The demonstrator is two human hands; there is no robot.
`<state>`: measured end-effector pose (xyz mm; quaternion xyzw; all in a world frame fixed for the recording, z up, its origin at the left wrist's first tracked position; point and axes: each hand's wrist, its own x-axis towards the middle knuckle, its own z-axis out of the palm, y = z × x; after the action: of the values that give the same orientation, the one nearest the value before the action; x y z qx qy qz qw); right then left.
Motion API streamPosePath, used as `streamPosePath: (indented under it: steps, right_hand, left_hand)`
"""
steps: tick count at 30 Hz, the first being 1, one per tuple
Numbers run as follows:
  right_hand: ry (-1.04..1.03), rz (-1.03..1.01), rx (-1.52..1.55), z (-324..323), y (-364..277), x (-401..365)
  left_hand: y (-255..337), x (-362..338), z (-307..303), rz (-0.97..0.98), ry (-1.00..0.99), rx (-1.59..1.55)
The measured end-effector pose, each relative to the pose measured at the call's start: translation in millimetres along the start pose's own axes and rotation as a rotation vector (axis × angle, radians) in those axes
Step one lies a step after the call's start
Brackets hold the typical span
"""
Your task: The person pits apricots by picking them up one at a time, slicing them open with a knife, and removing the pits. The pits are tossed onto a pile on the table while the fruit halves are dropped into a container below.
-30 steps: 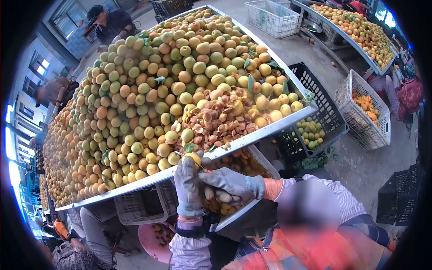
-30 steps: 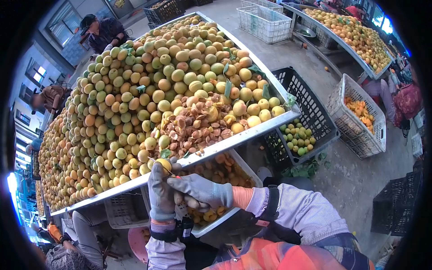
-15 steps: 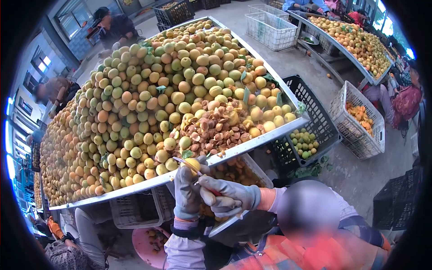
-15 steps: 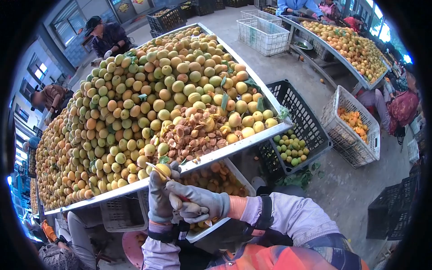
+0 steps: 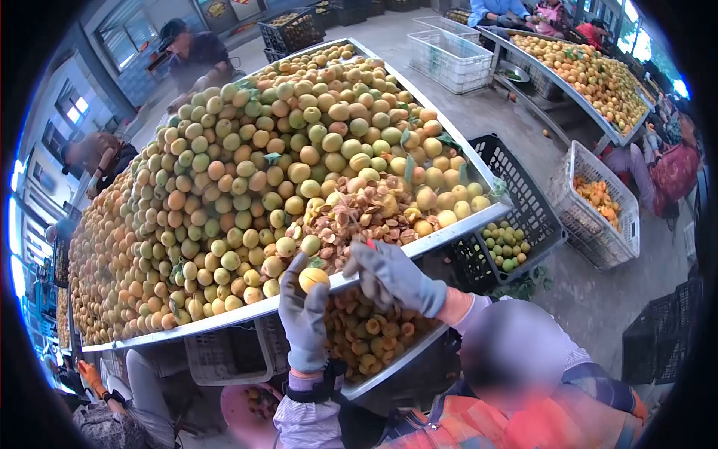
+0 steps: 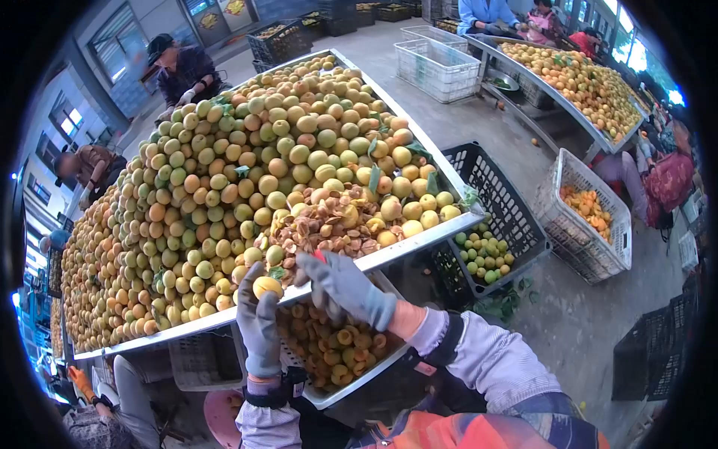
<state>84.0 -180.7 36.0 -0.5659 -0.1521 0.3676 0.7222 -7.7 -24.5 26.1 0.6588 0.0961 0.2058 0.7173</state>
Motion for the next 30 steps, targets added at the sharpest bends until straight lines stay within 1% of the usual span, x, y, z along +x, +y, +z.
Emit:
streamPosePath:
  steps: [1, 3, 5, 7, 8, 9, 10, 11, 13, 14, 15, 16, 17, 18, 19, 20, 21, 23, 24, 25, 26, 27, 28, 29, 30]
  right_hand:
    - [0.047, 0.04, 0.072, -2, -2, 4]
    - [0.029, -0.212, -0.098, -3, 11, 8]
    - [0.093, -0.221, -0.256, 5, 23, 13]
    - [0.085, -0.082, -0.295, 8, 22, 13]
    - [0.09, -0.079, -0.288, 10, 23, 11]
    - [0.092, -0.142, -0.229, 12, 23, 7]
    - [0.092, -0.206, -0.173, 14, 24, 6]
    - [0.094, -0.205, -0.172, 15, 24, 6]
    - [0.131, -0.141, -0.052, 19, 25, 7]
    - [0.132, -0.139, -0.049, 22, 27, 8]
    - [0.175, -0.093, 0.022, 26, 30, 9]
    - [0.218, -0.047, 0.093, 28, 32, 10]
    - [0.219, -0.045, 0.097, 30, 34, 12]
    - [0.27, -0.089, 0.016, 30, 38, 15]
    - [0.32, -0.132, -0.068, 32, 40, 16]
    - [0.321, -0.129, -0.065, 34, 41, 16]
    - [0.332, -0.133, -0.04, 37, 39, 15]
    - [0.343, -0.132, -0.016, 42, 38, 14]
    - [0.375, -0.161, -0.125, 44, 39, 14]
    - [0.406, -0.192, -0.235, 46, 39, 13]
    - [0.453, -0.34, -0.421, 49, 41, 10]
    - [0.451, -0.338, -0.423, 49, 43, 12]
    - [0.419, -0.322, -0.393, 48, 46, 15]
    - [0.384, -0.311, -0.363, 48, 46, 18]
    - [0.328, -0.23, -0.245, 49, 39, 15]
  left_hand:
    - [-3, -3, 7, 0.061, -0.009, 0.009]
    - [-8, -10, 19, 0.179, -0.03, 0.024]
    - [-11, -11, 21, 0.141, -0.056, 0.031]
    - [-8, -7, 18, 0.588, -0.092, 0.742]
    - [-4, -10, 24, 0.566, -0.055, 0.813]
    - [-2, -12, 24, 0.563, -0.063, 0.815]
    - [-1, -14, 23, 0.556, -0.066, 0.902]
    - [-1, -15, 23, 0.549, -0.068, 0.987]
    - [-10, -16, 22, 0.559, -0.063, 0.961]
    - [-15, -17, 22, 0.569, -0.058, 0.935]
    - [-16, -18, 24, 0.567, -0.061, 0.937]
    - [-18, -19, 26, 0.5, -0.048, 0.827]
    - [-18, -20, 28, 0.432, -0.035, 0.716]
    - [-19, -21, 31, 0.43, -0.04, 0.719]
    - [-19, -23, 34, 0.364, -0.005, 0.636]
    - [-20, -24, 35, 0.298, 0.031, 0.552]
    - [-19, -23, 36, 0.294, 0.028, 0.555]
    - [-20, -22, 36, 0.255, 0.082, 0.493]
    - [-25, -22, 33, 0.196, 0.088, 0.365]
    - [-26, -20, 27, 0.194, 0.088, 0.366]
    - [-26, -17, 19, 0.146, 0.052, 0.517]
    - [-27, -15, 15, 0.096, 0.015, 0.666]
    - [-36, -14, 14, -0.096, 0.07, 0.188]
    - [-32, -18, 8, -0.096, 0.076, 0.188]
    - [-25, -24, -1, -0.274, 0.065, -0.304]
